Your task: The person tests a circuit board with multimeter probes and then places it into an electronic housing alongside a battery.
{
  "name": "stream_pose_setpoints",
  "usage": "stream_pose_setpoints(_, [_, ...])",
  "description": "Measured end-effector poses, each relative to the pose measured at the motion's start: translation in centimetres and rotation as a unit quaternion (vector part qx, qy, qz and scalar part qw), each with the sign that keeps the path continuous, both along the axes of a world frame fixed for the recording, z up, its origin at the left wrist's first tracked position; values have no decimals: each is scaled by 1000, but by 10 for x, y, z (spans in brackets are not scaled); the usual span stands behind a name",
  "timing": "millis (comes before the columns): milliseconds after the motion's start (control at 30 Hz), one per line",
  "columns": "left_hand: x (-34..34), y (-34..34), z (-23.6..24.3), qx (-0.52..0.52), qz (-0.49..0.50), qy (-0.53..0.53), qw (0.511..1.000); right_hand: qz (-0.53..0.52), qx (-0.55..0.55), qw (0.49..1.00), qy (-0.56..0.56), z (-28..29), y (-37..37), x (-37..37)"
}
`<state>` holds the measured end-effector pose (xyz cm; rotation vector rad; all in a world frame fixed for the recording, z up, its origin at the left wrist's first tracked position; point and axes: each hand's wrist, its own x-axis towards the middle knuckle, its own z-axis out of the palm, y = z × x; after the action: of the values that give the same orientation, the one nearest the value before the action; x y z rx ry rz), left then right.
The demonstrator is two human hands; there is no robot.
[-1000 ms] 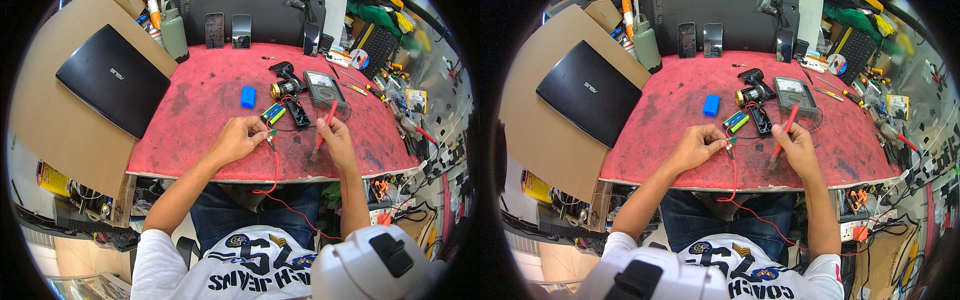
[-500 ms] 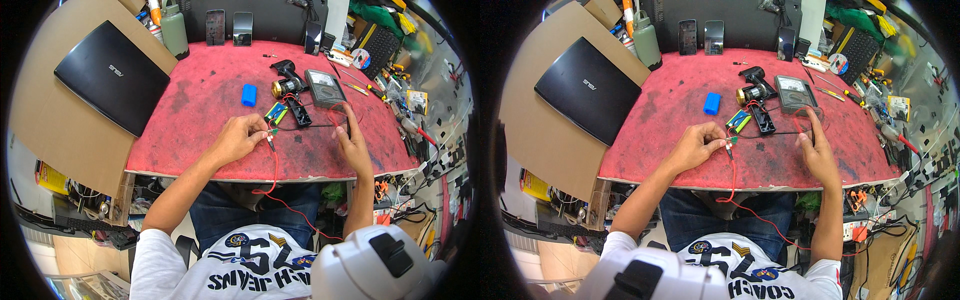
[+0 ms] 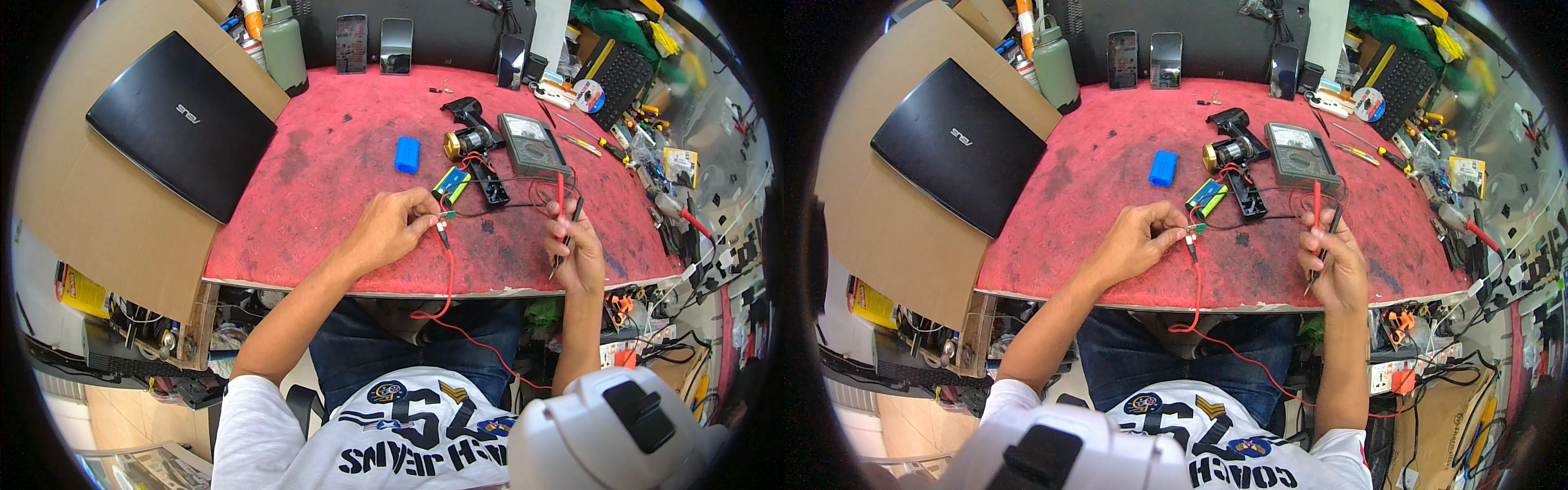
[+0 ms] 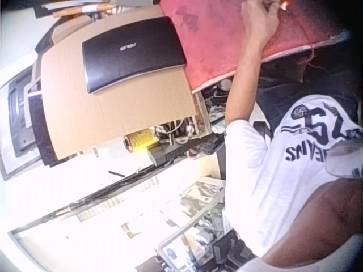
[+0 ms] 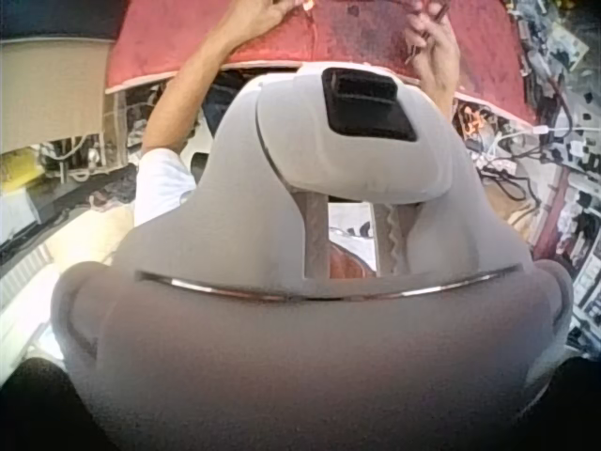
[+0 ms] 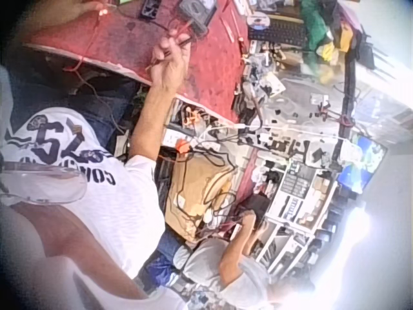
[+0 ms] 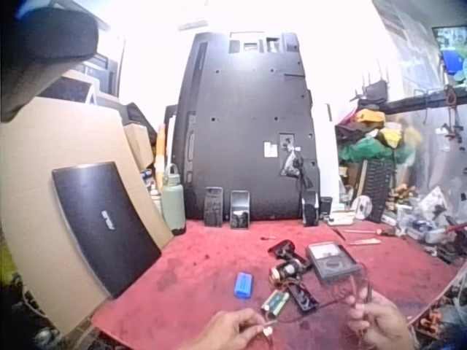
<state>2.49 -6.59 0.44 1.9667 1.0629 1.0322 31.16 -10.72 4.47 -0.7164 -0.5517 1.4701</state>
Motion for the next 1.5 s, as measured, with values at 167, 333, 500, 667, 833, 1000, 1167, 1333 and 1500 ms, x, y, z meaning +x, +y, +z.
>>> stream_pose_setpoints(167, [3, 1, 2, -8, 0, 5, 1000, 218, 197, 954, 67, -21, 22, 11])
stream_pose_setpoints(333, [5, 2, -2, 41, 14, -1, 999, 30, 116, 872, -475, -8, 21, -21])
stream_pose_setpoints(500, [4, 3, 4, 23, 0, 29, 999, 114, 82, 891, -432, -3, 29, -11])
stream_pose_setpoints(667, [12, 6, 1, -15, -27, -11, 999, 28, 110, 891, -440, 11, 24, -2])
stream_pose_setpoints(833, [22, 7, 5, -10, -33, -20, 999, -7, 136, 951, -278, 11, 21, -6])
stream_pose_setpoints(1000, [24, 7, 5, 36, -47, -8, 998, -48, 218, 857, -465, -25, 11, 2])
stream_pose_setpoints(1167, [22, 4, 2, -29, -27, -37, 999, -8, 132, 906, -401, -28, 8, 7])
stream_pose_setpoints(1333, [18, 3, 6, 5, -56, 4, 998, -27, 184, 796, -575, -27, 7, 4])
stream_pose_setpoints(1500, [21, 3, 10, 36, -62, 25, 997, -48, 171, 861, -477, -14, 2, -2])
